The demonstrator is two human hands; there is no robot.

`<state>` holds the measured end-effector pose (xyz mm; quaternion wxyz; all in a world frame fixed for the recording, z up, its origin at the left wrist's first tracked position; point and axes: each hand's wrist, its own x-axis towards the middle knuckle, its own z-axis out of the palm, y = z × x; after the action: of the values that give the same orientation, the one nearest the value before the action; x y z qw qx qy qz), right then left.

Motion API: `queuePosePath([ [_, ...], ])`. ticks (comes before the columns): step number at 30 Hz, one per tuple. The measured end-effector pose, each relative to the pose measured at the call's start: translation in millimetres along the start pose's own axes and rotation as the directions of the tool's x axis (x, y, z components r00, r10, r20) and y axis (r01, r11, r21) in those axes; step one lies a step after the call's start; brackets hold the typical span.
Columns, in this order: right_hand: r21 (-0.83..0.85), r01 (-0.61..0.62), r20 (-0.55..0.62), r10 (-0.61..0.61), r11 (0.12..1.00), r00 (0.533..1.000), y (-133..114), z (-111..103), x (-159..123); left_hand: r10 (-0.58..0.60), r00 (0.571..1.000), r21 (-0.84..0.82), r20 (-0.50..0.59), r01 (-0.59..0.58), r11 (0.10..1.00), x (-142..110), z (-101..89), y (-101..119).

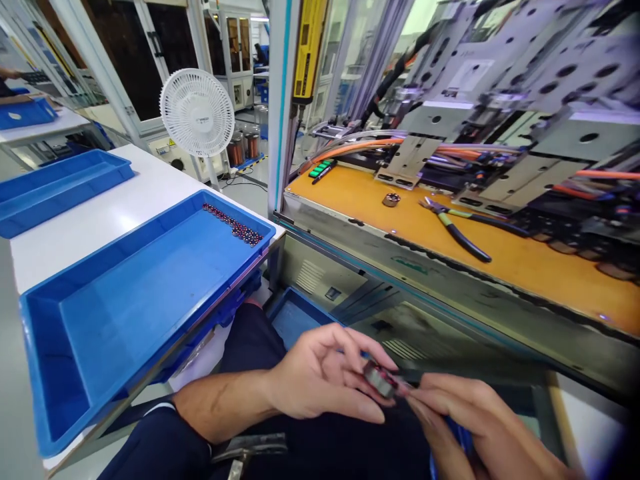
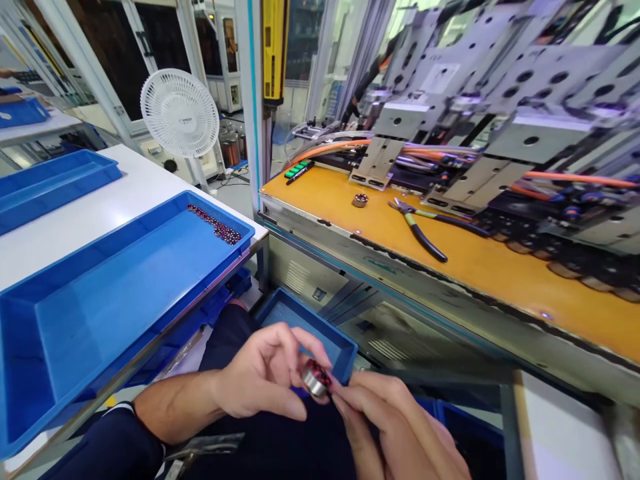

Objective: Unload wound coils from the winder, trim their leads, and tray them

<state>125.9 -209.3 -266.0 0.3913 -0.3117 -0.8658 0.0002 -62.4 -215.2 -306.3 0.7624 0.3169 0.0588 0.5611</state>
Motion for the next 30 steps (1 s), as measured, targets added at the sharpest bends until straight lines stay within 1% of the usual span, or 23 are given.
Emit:
queuePosePath([
  [2, 0.069, -0.032, 0.02, 0.031, 0.997, 0.999, -11.6, -3.6, 14.0, 0.018, 0.999, -0.053, -0.049, -0.021, 0.998, 0.7, 5.3, 7.8],
  [3, 0.104, -0.036, 0.035, 0.032, 0.994, 0.999, -15.6, -5.5, 20.0, -0.008, 0.996, -0.074, -0.084, 0.002, 0.997, 1.4, 6.3, 9.9],
  [4, 0.141, -0.038, 0.055, 0.031, 0.989, 0.998, -18.1, -7.1, 24.5, -0.065, 0.991, -0.087, -0.114, 0.055, 0.995, 2.1, 6.2, 10.5],
  [5, 0.178, -0.048, 0.077, 0.035, 0.983, 0.996, -19.2, -8.3, 27.3, -0.151, 0.981, -0.096, -0.123, 0.14, 0.986, 2.8, 4.9, 9.4],
  [6, 0.211, -0.061, 0.099, 0.04, 0.976, 0.994, -19.3, -9.3, 28.3, -0.254, 0.962, -0.106, -0.097, 0.244, 0.964, 3.2, 2.7, 6.8],
  [8, 0.249, -0.086, 0.111, 0.059, 0.965, 0.992, -17.4, -10.6, 26.5, -0.438, 0.898, -0.118, 0.039, 0.439, 0.891, 3.2, -2.6, -0.9],
  [9, 0.258, -0.094, 0.107, 0.068, 0.962, 0.992, -16.2, -11.1, 24.4, -0.489, 0.865, -0.111, 0.11, 0.5, 0.859, 2.8, -5.1, -4.8],
  [10, 0.261, -0.099, 0.101, 0.075, 0.96, 0.992, -15.1, -11.5, 22.1, -0.505, 0.849, -0.095, 0.155, 0.522, 0.848, 2.2, -7.1, -8.0],
  [11, 0.256, -0.105, 0.092, 0.084, 0.961, 0.992, -14.2, -11.9, 20.0, -0.491, 0.855, -0.073, 0.167, 0.507, 0.859, 1.6, -8.4, -10.2],
  [12, 0.251, -0.109, 0.085, 0.09, 0.962, 0.992, -13.6, -12.2, 18.3, -0.455, 0.878, -0.043, 0.15, 0.466, 0.884, 1.0, -9.0, -11.2],
  [14, 0.238, -0.129, 0.076, 0.114, 0.963, 0.991, -13.3, -12.3, 16.0, -0.353, 0.932, 0.032, 0.083, 0.351, 0.936, 0.2, -8.3, -10.2],
  [15, 0.235, -0.142, 0.066, 0.13, 0.961, 0.989, -13.4, -12.1, 15.3, -0.302, 0.952, 0.075, 0.052, 0.298, 0.952, -0.1, -7.3, -8.9],
  [18, 0.254, -0.211, 0.04, 0.208, 0.944, 0.977, -14.1, -10.0, 14.5, -0.199, 0.98, 0.191, -0.007, 0.197, 0.962, -0.5, -3.2, -4.2],
  [20, 0.285, -0.253, 0.019, 0.259, 0.924, 0.966, -14.4, -7.4, 14.0, -0.125, 0.992, 0.249, -0.033, 0.129, 0.96, -0.4, -0.3, -2.3],
  [22, 0.316, -0.279, -0.005, 0.296, 0.907, 0.955, -14.8, -4.1, 12.5, -0.02, 0.998, 0.323, -0.054, 0.036, 0.946, 0.2, 2.3, -1.5],
  [24, 0.345, -0.294, -0.028, 0.323, 0.891, 0.946, -16.0, -0.8, 9.9, 0.088, 0.994, 0.415, -0.064, -0.054, 0.908, 1.3, 4.4, -1.6],
  [26, 0.372, -0.326, -0.042, 0.367, 0.869, 0.929, -18.4, 1.5, 7.0, 0.159, 0.985, 0.486, -0.063, -0.109, 0.867, 2.5, 5.7, -1.8],
  [28, 0.414, -0.391, -0.035, 0.443, 0.822, 0.896, -22.3, 1.8, 5.0, 0.207, 0.976, 0.529, -0.062, -0.144, 0.836, 3.6, 5.8, -1.7],
  [30, 0.484, -0.497, 0.044, 0.547, 0.721, 0.836, -26.6, 0.3, 4.8, 0.241, 0.969, 0.571, -0.048, -0.171, 0.803, 4.6, 5.0, -0.8],
])
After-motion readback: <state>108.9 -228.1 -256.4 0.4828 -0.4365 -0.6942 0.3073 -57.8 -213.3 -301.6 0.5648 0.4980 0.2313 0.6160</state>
